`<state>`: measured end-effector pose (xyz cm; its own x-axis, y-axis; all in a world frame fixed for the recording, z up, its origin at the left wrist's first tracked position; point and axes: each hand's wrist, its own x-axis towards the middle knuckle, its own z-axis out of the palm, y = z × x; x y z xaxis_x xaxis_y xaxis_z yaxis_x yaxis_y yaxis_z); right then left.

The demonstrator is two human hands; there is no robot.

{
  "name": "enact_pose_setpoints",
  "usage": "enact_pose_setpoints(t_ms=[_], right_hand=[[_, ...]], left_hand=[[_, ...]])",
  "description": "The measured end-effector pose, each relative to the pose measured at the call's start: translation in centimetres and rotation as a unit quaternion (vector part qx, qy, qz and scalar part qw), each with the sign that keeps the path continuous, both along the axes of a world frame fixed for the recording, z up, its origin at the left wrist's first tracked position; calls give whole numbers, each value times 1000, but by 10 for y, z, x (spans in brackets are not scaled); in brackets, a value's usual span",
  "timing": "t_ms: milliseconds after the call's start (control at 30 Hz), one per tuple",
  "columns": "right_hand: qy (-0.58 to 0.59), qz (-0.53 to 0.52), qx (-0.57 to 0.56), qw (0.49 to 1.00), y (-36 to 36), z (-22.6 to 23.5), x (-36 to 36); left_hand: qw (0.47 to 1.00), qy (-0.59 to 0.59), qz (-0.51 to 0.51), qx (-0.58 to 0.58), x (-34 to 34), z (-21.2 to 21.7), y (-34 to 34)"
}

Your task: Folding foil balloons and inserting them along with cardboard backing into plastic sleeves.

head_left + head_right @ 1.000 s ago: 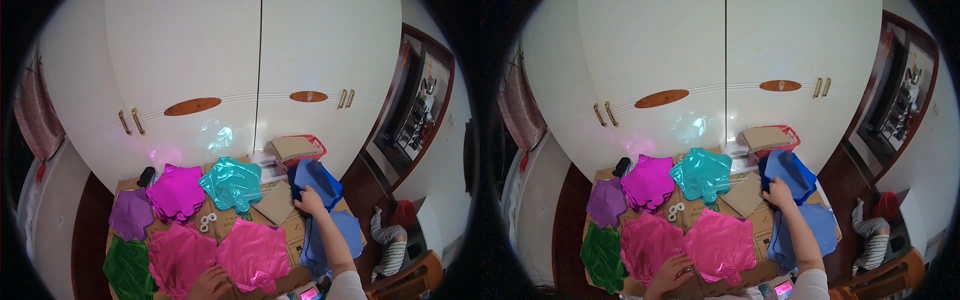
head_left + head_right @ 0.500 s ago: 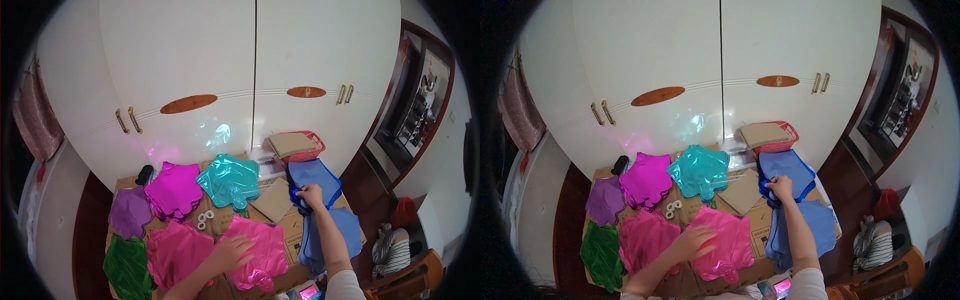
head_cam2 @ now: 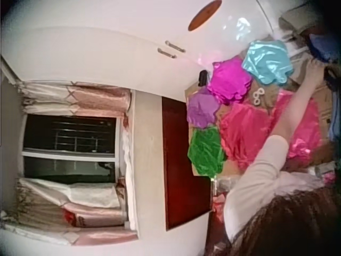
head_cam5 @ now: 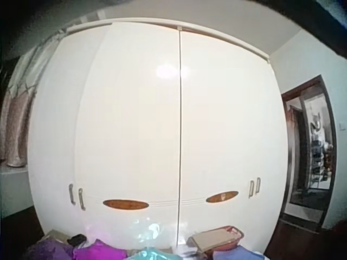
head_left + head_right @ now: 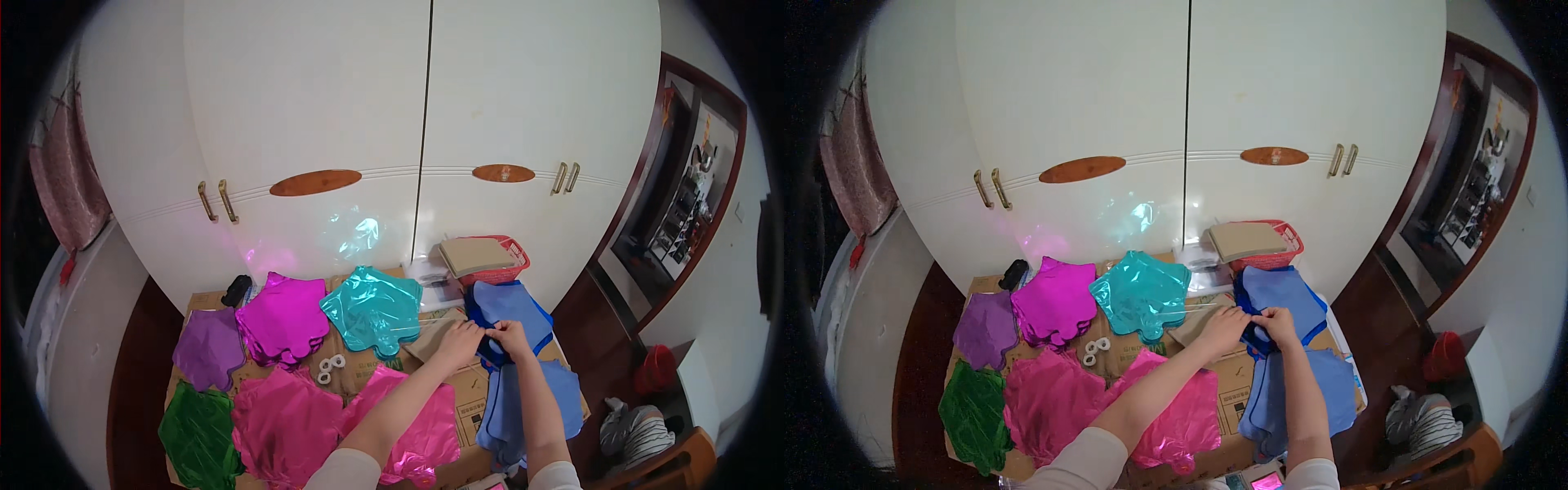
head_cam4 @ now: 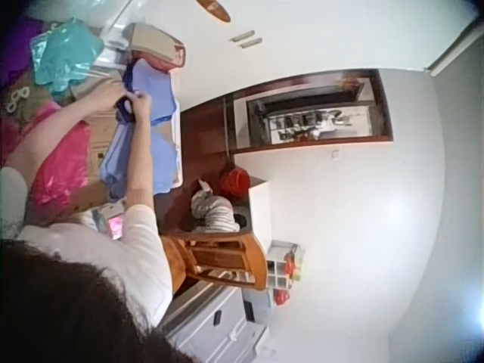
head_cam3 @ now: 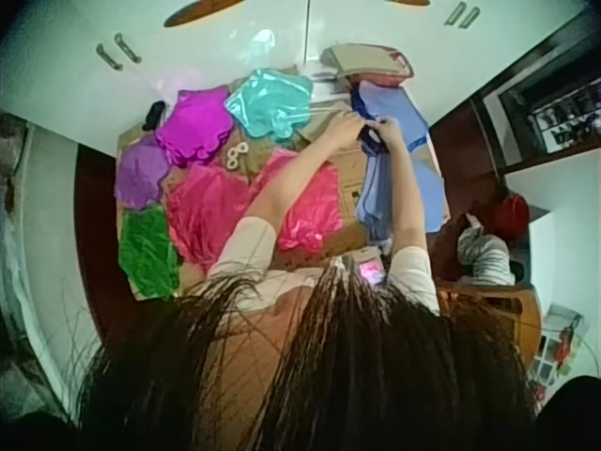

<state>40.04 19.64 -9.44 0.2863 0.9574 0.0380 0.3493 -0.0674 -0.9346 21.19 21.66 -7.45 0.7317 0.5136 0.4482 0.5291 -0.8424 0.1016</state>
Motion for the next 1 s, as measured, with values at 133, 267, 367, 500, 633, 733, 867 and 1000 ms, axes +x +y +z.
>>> enact_pose_setpoints(t_ms=[133,267,367,500,633,733,867,1000], right_hand=[[249,-116,-9,961,-8,12,22],[400,-231,64,885,-39,29,108],[194,-342,248,885,-71,68,165],[-153,-321,350,866,-78,162,95],[-339,-171,298,876,-52,210,-48],[-484,23,295,824,-24,204,-120],[-412,259,331,809,10,165,-205],[-486,339,377,712,47,71,-248]], left_hand=[[997,64,-22,-31,-1,-7,2],[999,47,-22,-2,9,-19,4],[998,59,-12,-12,12,-15,0],[999,39,16,-24,7,-14,-4],[999,-14,19,-45,-12,-6,-9],[998,-37,21,-38,-53,16,-24],[994,41,25,-102,-154,54,-50],[982,-56,97,-150,-236,84,-80]])
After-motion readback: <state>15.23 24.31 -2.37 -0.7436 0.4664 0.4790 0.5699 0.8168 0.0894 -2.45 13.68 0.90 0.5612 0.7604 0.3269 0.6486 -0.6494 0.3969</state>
